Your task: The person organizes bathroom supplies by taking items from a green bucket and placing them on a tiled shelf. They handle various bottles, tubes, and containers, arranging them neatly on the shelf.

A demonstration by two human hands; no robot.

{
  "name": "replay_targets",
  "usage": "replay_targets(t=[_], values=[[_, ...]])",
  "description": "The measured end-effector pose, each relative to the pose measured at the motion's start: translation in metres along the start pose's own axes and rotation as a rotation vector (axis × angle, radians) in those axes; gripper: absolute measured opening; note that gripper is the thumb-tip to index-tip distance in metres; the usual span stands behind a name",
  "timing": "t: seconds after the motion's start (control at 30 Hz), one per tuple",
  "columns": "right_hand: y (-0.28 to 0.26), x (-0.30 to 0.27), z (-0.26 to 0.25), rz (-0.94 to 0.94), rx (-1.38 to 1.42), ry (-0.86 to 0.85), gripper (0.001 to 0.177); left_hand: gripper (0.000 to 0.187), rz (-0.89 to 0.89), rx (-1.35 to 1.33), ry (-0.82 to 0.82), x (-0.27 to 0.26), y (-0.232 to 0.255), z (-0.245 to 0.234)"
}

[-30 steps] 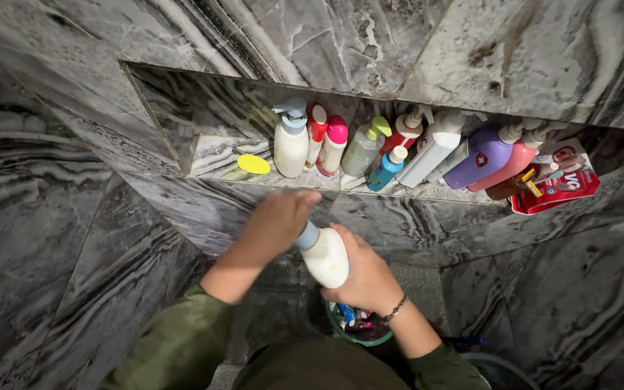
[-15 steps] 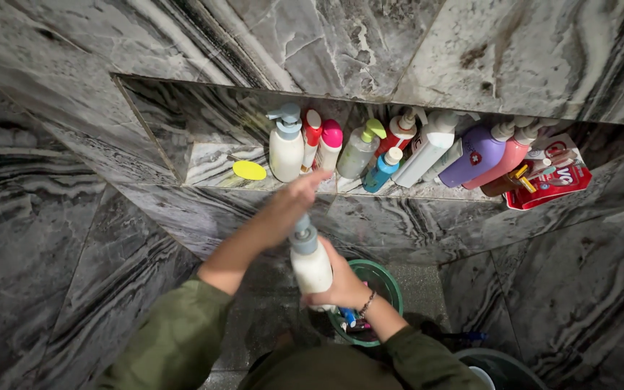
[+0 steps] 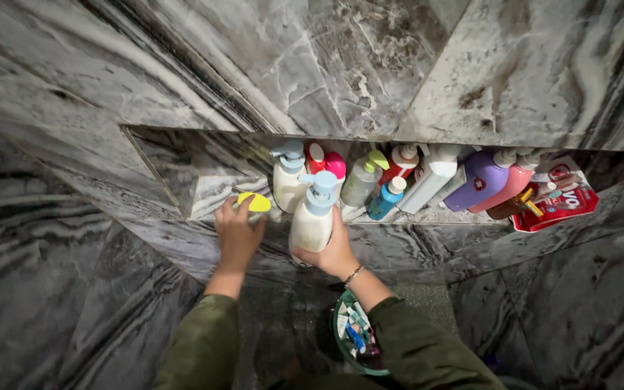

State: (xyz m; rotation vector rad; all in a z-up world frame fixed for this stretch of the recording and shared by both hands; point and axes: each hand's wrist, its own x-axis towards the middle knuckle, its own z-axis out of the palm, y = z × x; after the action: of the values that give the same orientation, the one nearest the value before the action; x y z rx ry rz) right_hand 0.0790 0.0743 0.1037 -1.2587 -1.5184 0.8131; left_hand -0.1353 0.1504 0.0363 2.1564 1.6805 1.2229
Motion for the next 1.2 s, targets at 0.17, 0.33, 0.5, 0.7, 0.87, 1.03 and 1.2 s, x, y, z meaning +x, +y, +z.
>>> replay_targets(t=[0.17, 0.33, 0.5, 0.7, 0.87, 1.03, 1.2], values=[[0.0, 0.018, 0.032, -0.099, -0.085, -0.014, 0.1, 0.053, 0.182, 0.121, -0.088, 0.022, -0.039, 0.017], [0.002, 0.028, 0.066, -0.051, -0.127, -0.013, 0.102, 0.044, 0.183, 0.35, -0.281, 0.03, -0.072, 0.042], [0.024, 0.046, 0.099, -0.015, -0.244, -0.051, 0.115, 0.037, -0.027, 0.647, -0.222, 0.031, -0.08, 0.043], [0.042, 0.074, 0.119, -0.127, -0.214, 0.02, 0.133, 0.051, -0.043, 0.206, 0.012, 0.016, -0.067, 0.009], [0.056, 0.064, 0.114, -0.245, -0.344, 0.033, 0.122, 0.075, -0.104, -0.298, -0.139, 0.003, -0.035, -0.008], [0.058, 0.043, 0.096, -0.372, -0.401, 0.068, 0.096, 0.086, -0.086, -0.357, -0.187, 0.009, -0.024, -0.004], [0.047, -0.011, 0.049, -0.272, -0.387, 0.118, 0.06, 0.095, -0.103, -0.272, -0.089, 0.006, -0.022, 0.023]])
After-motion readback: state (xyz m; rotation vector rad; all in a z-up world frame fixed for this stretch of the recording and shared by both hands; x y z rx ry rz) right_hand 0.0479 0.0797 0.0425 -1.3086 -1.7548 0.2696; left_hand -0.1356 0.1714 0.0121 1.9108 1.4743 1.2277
